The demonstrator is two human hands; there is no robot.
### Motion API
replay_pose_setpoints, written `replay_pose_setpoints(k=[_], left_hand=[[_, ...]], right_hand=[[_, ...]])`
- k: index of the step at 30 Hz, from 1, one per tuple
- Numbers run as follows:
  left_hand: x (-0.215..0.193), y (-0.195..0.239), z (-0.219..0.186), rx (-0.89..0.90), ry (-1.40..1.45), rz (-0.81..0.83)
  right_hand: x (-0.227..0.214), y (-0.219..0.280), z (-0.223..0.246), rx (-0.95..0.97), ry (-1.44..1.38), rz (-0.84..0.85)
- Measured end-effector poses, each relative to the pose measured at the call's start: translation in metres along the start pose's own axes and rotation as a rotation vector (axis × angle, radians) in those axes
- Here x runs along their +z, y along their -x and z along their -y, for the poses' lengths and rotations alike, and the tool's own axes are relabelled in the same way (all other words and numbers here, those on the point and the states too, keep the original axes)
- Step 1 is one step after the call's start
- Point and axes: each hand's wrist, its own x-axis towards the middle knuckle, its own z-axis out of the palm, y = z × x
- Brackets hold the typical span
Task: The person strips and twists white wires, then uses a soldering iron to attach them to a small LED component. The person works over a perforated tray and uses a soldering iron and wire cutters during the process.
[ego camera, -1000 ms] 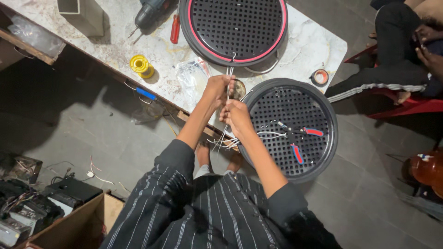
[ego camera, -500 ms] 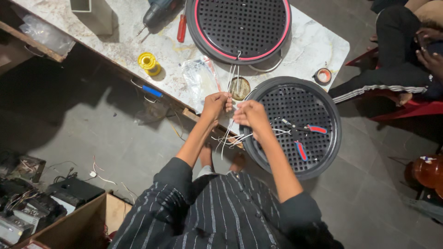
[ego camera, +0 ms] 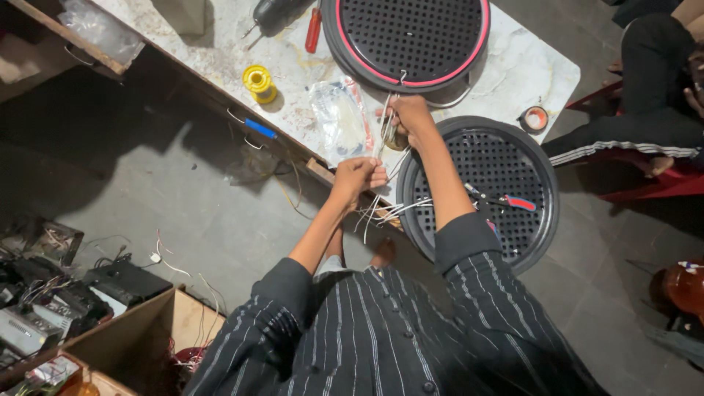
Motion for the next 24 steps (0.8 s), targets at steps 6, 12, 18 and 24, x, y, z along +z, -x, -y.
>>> replay_pose_setpoints(k=[6,12,18,24], left_hand=[[-0.013,0.029,0.007,-0.013,-0.139,-0.085],[-0.014,-0.003,-0.04,0.514,-0.803,-0.371],[0.037,-0.119,-0.062,0.12,-0.593,-0.006],[0.011,-0.109,-0.034,0.093,-0.335,0.08]], right_hand=[[0.013,0.024,-0.01,0.056,-0.145,0.042],[0.025,0.063,-0.041,0.053,-0.179,-0.009],[0.051,0.09,-0.072,-0.1,-0.159,-0.135],[0.048,0.18,-0.071,-0.115,0.127,-0.021]])
